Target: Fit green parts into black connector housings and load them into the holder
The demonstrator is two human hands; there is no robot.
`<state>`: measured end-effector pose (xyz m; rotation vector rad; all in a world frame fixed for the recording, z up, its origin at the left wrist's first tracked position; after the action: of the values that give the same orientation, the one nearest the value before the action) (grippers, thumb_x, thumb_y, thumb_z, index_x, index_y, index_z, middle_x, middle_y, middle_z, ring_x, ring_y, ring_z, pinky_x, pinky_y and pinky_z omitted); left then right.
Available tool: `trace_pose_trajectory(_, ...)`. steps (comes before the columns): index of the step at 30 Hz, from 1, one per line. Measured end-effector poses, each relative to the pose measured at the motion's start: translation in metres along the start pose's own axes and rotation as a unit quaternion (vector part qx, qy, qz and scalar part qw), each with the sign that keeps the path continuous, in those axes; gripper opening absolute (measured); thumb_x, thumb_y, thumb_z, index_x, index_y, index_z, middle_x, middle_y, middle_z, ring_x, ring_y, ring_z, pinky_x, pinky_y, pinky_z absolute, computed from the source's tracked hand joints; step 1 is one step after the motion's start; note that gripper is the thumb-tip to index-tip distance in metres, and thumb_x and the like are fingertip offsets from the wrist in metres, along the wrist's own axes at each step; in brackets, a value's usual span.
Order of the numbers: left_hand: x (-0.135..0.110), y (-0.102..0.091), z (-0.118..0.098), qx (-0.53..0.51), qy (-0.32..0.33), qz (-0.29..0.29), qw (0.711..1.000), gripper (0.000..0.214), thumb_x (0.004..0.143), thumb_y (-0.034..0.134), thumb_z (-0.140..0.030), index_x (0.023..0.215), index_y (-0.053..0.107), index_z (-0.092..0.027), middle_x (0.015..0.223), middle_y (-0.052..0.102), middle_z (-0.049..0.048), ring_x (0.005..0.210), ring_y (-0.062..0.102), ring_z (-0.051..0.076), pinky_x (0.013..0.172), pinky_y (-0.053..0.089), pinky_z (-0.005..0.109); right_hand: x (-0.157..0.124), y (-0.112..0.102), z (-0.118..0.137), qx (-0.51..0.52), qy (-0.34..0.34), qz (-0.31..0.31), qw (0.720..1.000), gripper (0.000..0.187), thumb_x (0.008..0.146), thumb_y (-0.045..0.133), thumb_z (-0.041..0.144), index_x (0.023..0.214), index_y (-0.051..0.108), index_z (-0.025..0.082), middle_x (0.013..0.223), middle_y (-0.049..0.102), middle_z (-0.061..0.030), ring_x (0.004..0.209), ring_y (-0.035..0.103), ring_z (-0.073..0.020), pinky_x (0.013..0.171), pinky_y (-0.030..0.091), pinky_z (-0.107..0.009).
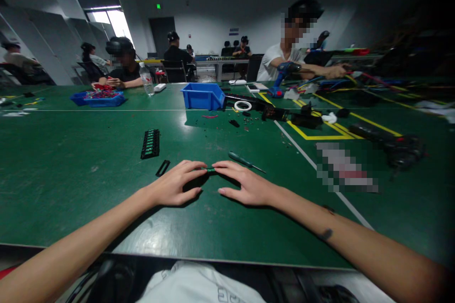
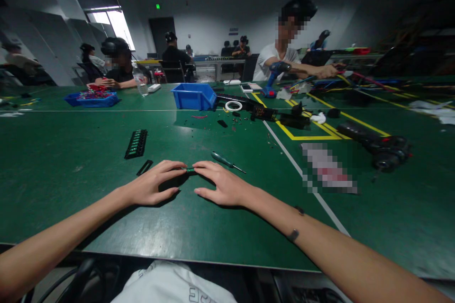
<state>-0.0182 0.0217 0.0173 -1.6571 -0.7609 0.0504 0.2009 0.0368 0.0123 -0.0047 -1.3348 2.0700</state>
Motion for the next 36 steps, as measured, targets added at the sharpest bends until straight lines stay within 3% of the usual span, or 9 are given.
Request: trace_pose_trajectory(36,-0.0006,-0.0019,0.0000,-0.006,-0.003,-0.001,1.000,0.057,0.097,0.060,-0.031,0.150,0.048,-0.018,0.149,0.052,0.0188,0.136,0.052,0.031,0.113,0.046,0.049,0.0004,0.0004,-0.0015,-0.004,0.014,0.011,1.000,0.062,0.097,0.063,0.044,0.151,0.049,0.018,0.153,0.050,-0.0162,0.142,0.048,-0.0281,0.120,0.040,-0.047)
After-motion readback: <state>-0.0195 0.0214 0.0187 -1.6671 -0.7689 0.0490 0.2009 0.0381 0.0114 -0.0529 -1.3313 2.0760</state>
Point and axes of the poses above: each hand's wrist, its own x-axis towards the middle knuckle, its own y-axis out of the palm, z = x × y, the point moved 5 cm from there along x, towards the middle knuckle
